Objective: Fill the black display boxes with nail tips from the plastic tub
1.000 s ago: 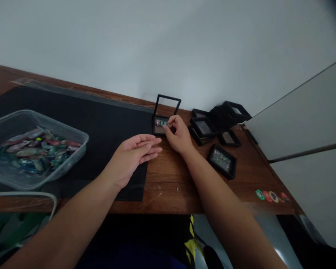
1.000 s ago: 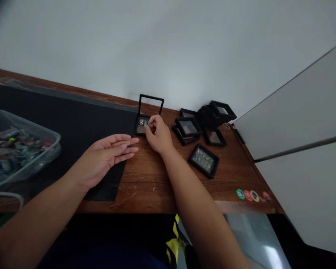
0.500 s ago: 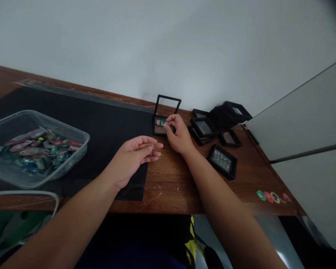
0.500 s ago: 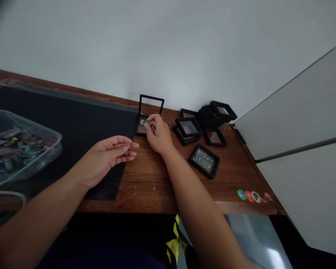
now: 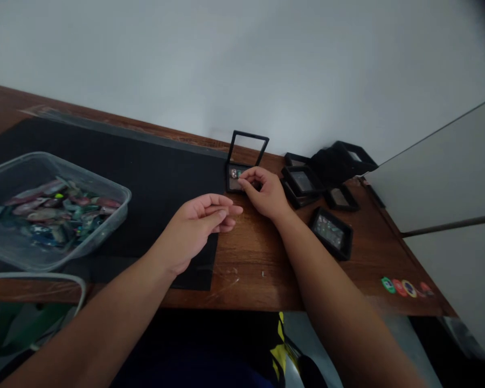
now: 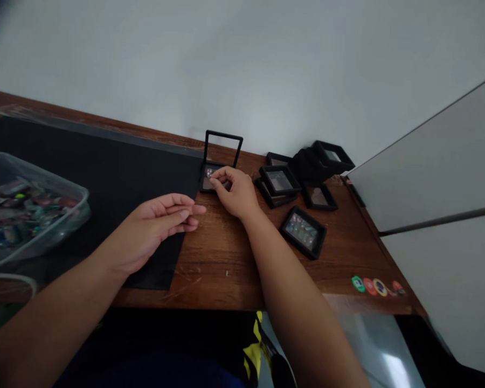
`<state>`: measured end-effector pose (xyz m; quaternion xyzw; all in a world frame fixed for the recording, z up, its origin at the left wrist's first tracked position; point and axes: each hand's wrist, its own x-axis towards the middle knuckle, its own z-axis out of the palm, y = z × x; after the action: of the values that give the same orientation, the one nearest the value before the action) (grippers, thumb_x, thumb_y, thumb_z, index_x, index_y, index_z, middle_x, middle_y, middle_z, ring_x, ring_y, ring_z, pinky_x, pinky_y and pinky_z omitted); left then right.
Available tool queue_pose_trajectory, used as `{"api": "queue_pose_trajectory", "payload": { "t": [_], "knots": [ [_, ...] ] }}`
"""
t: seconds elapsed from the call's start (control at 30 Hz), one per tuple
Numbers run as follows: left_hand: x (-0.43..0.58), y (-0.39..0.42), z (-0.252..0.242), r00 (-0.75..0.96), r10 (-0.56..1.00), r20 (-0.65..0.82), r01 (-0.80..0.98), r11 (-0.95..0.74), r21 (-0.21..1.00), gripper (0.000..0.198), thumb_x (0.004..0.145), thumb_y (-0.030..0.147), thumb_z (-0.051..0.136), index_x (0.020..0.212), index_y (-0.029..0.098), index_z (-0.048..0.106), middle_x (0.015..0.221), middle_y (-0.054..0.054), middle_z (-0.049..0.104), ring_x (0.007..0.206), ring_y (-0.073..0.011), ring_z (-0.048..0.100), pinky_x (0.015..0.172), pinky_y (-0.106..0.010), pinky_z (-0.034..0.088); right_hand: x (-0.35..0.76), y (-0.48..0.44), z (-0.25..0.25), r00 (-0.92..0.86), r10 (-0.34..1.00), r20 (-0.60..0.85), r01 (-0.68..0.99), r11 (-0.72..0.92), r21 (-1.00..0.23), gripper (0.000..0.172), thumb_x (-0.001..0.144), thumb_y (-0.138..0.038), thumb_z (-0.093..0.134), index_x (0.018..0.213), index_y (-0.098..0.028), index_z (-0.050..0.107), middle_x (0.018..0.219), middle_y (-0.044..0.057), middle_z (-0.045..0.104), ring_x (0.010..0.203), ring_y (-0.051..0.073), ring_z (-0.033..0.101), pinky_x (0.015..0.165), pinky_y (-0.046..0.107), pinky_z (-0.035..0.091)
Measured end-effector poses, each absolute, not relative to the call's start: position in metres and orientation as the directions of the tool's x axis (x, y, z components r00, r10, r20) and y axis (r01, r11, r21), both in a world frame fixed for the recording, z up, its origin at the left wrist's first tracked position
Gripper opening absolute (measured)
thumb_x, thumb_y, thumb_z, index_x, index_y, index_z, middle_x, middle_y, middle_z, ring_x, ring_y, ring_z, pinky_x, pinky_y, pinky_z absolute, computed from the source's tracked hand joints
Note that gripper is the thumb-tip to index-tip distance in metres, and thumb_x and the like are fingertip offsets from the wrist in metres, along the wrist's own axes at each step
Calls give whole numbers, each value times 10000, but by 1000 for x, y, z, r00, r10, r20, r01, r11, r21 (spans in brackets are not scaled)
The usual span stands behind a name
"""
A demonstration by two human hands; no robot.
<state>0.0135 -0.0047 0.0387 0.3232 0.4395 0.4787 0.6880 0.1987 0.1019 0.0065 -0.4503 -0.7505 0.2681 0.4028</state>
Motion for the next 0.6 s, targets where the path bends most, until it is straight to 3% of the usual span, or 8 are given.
{"api": "queue_pose_trajectory", "payload": {
  "t": [0.23, 0.43, 0.6],
  "knots": [
    [14, -6, 40, 180, 941, -287, -343, 334, 878, 77, 846, 172, 760, 907, 160, 714, 1004, -67, 805, 749, -123, 675, 812, -298, 560, 199, 108, 2, -180, 946, 271, 422, 323, -847, 155, 833, -329, 712, 848, -175, 710, 808, 52, 741, 733, 176, 657, 702, 312, 491],
    [13, -6, 39, 167, 943, -287, -335, 328, 883, 60, 853, 170, 738, 906, 166, 709, 1005, -59, 800, 740, -122, 680, 779, -287, 562, 207, 110, 5, -115, 913, 390, 464, 397, -792, 266, 950, -397, 584, 879, -182, 722, 817, 48, 717, 764, 188, 629, 722, 329, 465],
    [13, -7, 40, 199, 939, -281, -318, 333, 888, 102, 857, 177, 709, 958, 169, 694, 960, -34, 785, 544, -67, 515, 663, -286, 581, 222, 109, 13, -82, 900, 428, 482, 411, -773, 348, 1000, -437, 545, 875, -193, 759, 832, 51, 728, 806, 205, 652, 765, 353, 467]
  ]
}}
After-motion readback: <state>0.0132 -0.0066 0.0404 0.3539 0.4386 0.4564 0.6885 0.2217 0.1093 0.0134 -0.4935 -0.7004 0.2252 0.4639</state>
